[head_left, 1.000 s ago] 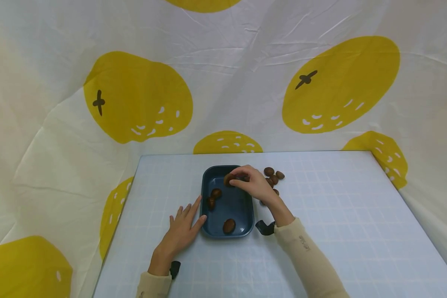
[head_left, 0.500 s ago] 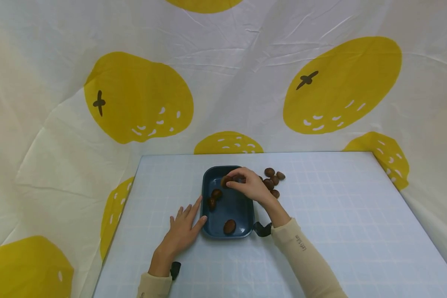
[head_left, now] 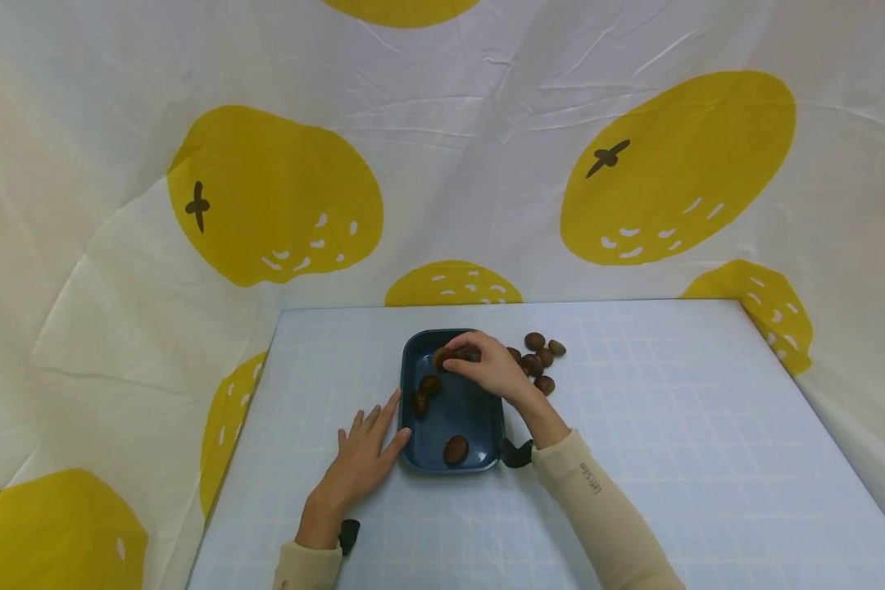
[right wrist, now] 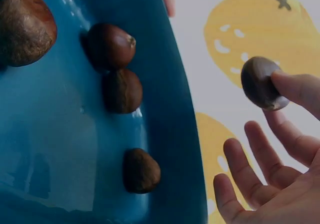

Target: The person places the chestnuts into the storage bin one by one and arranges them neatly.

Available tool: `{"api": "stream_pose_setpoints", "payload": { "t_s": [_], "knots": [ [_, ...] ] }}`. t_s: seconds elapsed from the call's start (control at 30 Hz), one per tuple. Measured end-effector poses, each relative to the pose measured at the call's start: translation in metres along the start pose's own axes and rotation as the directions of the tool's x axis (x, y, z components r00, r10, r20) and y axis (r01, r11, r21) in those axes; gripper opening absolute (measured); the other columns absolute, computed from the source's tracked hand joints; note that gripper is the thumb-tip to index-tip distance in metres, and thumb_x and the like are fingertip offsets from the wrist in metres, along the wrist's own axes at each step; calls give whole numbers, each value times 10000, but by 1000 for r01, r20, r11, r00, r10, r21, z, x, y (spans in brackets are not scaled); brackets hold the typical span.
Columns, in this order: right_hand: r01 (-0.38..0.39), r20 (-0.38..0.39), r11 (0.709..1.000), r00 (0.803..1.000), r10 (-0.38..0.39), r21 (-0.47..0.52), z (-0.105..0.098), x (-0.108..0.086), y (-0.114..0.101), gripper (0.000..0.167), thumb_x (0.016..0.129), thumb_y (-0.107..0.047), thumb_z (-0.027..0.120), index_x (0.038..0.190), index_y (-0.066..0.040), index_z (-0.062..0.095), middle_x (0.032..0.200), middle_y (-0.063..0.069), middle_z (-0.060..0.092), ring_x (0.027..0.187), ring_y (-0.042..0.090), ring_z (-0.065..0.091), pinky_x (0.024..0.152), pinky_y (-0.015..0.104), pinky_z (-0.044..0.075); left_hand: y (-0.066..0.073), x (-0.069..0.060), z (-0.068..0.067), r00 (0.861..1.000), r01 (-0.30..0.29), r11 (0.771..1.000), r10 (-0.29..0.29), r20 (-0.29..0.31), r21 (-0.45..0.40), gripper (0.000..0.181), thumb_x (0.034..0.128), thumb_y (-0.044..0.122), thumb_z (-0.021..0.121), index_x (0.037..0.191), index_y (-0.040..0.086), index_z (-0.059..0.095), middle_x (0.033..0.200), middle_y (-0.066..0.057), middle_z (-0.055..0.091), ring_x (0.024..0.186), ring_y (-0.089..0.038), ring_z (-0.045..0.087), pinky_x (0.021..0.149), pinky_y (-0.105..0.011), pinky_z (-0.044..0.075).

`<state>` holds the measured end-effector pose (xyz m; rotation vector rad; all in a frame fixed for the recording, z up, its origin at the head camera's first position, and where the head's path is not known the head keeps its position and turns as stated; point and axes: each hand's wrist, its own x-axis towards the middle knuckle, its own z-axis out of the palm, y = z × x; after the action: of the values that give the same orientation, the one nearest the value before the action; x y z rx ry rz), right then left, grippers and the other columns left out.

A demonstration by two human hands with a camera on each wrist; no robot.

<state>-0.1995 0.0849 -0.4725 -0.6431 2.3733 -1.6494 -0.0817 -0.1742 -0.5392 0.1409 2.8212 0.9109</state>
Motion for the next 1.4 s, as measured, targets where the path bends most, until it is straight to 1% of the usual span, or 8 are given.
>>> {"api": "stream_pose_setpoints", "payload": {
  "t_s": [0.23,0.47,0.67,0.87,0.97,1.1,1.23,1.4],
  "knots": [
    [-16,9,999,1000,16,31,0,0,2,316,965,-252,702,1185,-26,681,1147,16,652,1035,290,620,840,432,525,0,0,0,1000,-2,1000,2,-1,12,689,970,725,333,1578,499,100,1578,-202,324,1445,-529,155,1054,-778,26],
    [-45,-15,997,999,46,59,-8,-4,1,284,968,-272,698,1180,-83,692,1145,26,661,1042,266,624,877,436,512,2,-1,-1,1000,2,1000,-2,-1,1,683,968,728,331,1574,505,109,1579,-200,321,1448,-522,152,1055,-777,24],
    [-56,-71,997,996,60,57,-27,-10,9,266,977,-278,684,1176,-101,691,1146,50,676,1033,271,631,885,439,487,1,-1,-1,1000,-7,1000,7,1,-3,689,962,742,312,1573,507,95,1585,-201,307,1455,-511,137,1058,-774,21],
    [-113,-122,993,986,117,42,-47,-19,17,307,975,-293,683,1191,-75,691,1179,86,679,1110,312,619,909,479,487,0,-1,-1,1000,-11,1000,11,-4,0,687,963,741,310,1572,508,93,1586,-196,309,1455,-509,142,1058,-775,27],
    [-140,-143,990,979,143,35,-55,-24,21,305,971,-298,685,1185,-81,694,1161,104,690,1109,316,617,934,498,470,0,-1,-1,1000,-6,1000,6,1,0,693,962,743,305,1577,499,97,1586,-198,307,1456,-510,136,1060,-772,24],
    [-163,-160,985,972,170,58,-66,-32,28,274,961,-296,698,1161,-110,702,1125,102,704,1067,296,633,960,486,443,1,-2,-1,1000,-1,1000,1,3,2,701,962,744,305,1582,485,106,1586,-199,307,1455,-511,136,1060,-772,23],
    [-167,-183,984,968,174,53,-79,-40,39,300,967,-282,695,1177,-68,689,1140,110,691,1066,286,622,974,474,438,2,-2,-2,1000,-5,1000,5,-1,4,700,966,736,315,1584,478,112,1584,-199,312,1454,-513,142,1057,-775,30],
    [-181,-217,983,959,183,29,-95,-48,53,365,987,-276,669,1236,-10,653,1249,141,643,1156,325,570,1011,536,407,2,-3,-2,1000,-4,1000,4,1,-1,681,984,701,348,1584,479,113,1583,-201,312,1452,-514,143,1057,-776,30]
  ]
}}
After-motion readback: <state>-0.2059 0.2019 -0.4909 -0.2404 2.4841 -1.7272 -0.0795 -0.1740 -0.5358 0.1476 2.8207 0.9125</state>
